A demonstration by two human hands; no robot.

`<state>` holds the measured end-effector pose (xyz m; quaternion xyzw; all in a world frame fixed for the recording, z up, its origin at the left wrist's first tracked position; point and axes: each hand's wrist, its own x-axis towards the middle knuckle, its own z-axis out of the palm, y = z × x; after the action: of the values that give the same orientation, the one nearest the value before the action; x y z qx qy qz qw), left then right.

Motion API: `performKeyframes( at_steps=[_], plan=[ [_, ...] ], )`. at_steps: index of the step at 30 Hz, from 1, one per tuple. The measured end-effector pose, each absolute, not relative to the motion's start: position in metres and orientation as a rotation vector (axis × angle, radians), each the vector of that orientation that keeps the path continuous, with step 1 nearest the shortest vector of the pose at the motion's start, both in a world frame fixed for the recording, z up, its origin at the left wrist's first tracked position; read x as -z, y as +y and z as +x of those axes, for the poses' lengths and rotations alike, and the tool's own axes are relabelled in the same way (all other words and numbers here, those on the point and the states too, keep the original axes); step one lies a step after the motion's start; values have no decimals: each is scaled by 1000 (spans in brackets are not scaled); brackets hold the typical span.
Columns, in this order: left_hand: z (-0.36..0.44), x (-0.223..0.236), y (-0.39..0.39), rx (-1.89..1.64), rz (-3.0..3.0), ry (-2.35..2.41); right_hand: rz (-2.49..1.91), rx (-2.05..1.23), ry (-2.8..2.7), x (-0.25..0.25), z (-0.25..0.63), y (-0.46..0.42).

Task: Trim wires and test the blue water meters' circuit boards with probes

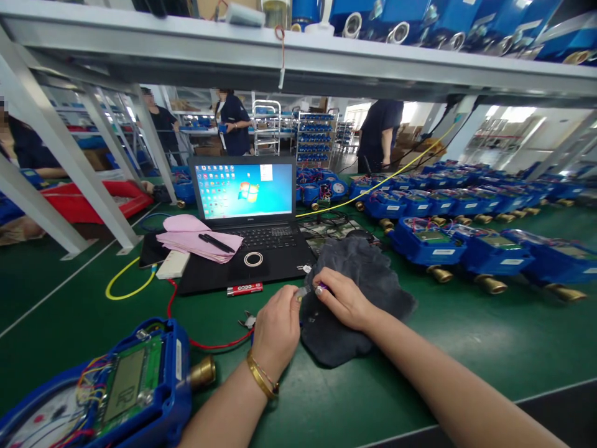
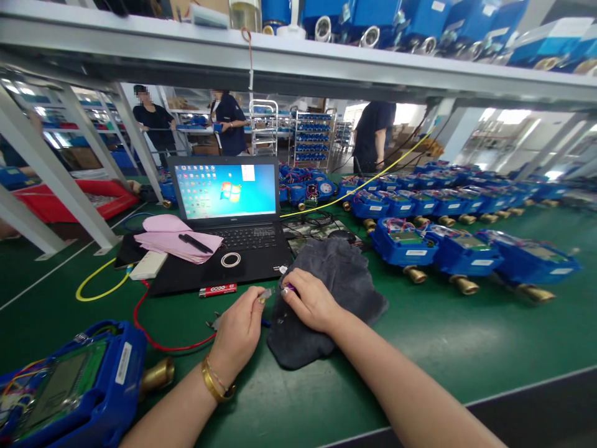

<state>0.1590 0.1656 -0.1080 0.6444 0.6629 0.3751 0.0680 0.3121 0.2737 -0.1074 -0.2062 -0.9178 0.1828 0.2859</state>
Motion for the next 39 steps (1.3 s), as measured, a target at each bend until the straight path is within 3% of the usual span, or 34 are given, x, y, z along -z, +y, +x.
performKeyframes(
  at_steps=[39],
  plan=[
    [160,112,167,-1056,1939,2035,-535,-592,-2437,105,309,269]
  ],
)
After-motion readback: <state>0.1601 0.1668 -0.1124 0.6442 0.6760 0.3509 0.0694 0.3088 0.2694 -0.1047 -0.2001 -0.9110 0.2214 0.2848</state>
